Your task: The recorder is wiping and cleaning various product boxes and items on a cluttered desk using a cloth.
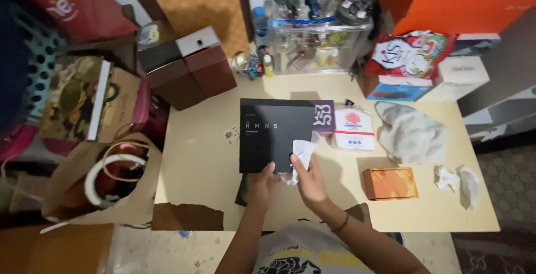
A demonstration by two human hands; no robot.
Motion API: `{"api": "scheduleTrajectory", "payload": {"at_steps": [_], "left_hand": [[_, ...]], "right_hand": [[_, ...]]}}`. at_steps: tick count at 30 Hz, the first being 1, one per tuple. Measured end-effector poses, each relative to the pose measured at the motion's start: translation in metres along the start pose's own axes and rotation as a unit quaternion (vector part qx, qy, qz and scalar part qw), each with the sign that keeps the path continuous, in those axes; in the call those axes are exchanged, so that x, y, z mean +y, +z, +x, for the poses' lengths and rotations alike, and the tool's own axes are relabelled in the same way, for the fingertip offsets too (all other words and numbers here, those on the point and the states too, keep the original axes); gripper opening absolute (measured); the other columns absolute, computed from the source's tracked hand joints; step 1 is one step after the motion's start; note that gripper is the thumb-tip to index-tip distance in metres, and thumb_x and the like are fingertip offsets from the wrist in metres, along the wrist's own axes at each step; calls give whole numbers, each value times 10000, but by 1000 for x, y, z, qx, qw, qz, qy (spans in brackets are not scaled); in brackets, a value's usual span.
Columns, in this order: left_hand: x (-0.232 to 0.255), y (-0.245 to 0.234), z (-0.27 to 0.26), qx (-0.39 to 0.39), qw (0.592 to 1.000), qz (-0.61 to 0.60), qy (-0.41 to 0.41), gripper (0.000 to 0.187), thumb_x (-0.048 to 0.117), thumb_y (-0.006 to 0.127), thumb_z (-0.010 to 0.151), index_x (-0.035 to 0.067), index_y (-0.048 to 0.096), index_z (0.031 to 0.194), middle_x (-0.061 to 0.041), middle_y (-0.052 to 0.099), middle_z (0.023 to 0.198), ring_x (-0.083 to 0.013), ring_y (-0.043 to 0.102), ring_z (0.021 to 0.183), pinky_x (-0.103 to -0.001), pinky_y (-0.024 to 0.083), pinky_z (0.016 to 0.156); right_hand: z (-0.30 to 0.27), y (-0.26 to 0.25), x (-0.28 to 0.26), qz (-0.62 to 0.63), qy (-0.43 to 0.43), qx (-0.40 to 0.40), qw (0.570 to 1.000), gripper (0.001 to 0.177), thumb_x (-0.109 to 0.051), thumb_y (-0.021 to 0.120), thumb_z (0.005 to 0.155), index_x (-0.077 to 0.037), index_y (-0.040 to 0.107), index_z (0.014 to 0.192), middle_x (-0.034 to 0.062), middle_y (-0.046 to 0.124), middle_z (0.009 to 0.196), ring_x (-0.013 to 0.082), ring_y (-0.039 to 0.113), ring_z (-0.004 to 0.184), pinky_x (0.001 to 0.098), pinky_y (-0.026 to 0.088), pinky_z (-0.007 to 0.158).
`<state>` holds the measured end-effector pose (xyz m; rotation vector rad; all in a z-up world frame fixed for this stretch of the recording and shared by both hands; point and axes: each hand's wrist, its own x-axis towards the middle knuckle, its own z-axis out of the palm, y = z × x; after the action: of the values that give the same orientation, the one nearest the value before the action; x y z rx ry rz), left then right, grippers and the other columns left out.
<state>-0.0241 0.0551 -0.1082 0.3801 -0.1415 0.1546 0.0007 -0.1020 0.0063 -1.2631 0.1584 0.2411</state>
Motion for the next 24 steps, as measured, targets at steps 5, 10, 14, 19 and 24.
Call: {"api": "scheduleTrajectory", "payload": {"at_steps": [5, 10, 14, 19, 24], "left_hand": [[96, 89, 11, 46, 984, 170, 21, 700, 343, 757, 849, 83, 467, 1431, -30, 607, 1360, -176, 602, 1276, -339, 510, 1098], [163, 48, 2, 85, 928, 361, -44, 746, 147, 863, 778, 28, 518, 1430, -71, 630, 1293, -241, 609, 1234, -390, 520, 1036], [178, 40, 6, 220, 897, 379, -65, 776, 62, 893, 705, 26, 514, 1382, -88, 659, 1199, -253, 649, 1163, -403, 576, 1012], [189, 33, 30, 229, 927, 297, -11, 702, -25, 804, 787, 40, 498, 1415, -82, 624, 1250, -243, 614, 1176, -390, 532, 1010], [208, 7, 69, 221, 933, 282, 15, 752, -24, 823, 772, -6, 472, 1437, -104, 590, 1321, -248, 587, 1231, -377, 486, 1090]], "right_hand": [[25, 3, 0, 44, -92, -111, 989, 432, -210, 692, 1000, 1, 571, 1356, 6, 640, 1085, 75, 582, 947, 234, 506, 793], [39, 17, 21, -76, -63, -196, 976, 466, -163, 720, 936, -27, 581, 1359, 28, 663, 988, 96, 554, 768, 256, 461, 634], [54, 48, 91, 17, -60, -177, 982, 440, -180, 632, 1026, -54, 524, 1434, 20, 617, 1019, 94, 567, 850, 256, 481, 696], [28, 140, 54, 218, 76, -135, 963, 412, -290, 473, 1060, -7, 530, 1354, 65, 661, 1166, 189, 644, 1024, 347, 540, 888], [30, 160, 73, -176, 42, -191, 965, 431, -337, 486, 1035, 2, 599, 1276, 129, 693, 1162, 237, 672, 1097, 391, 539, 1006]]}}
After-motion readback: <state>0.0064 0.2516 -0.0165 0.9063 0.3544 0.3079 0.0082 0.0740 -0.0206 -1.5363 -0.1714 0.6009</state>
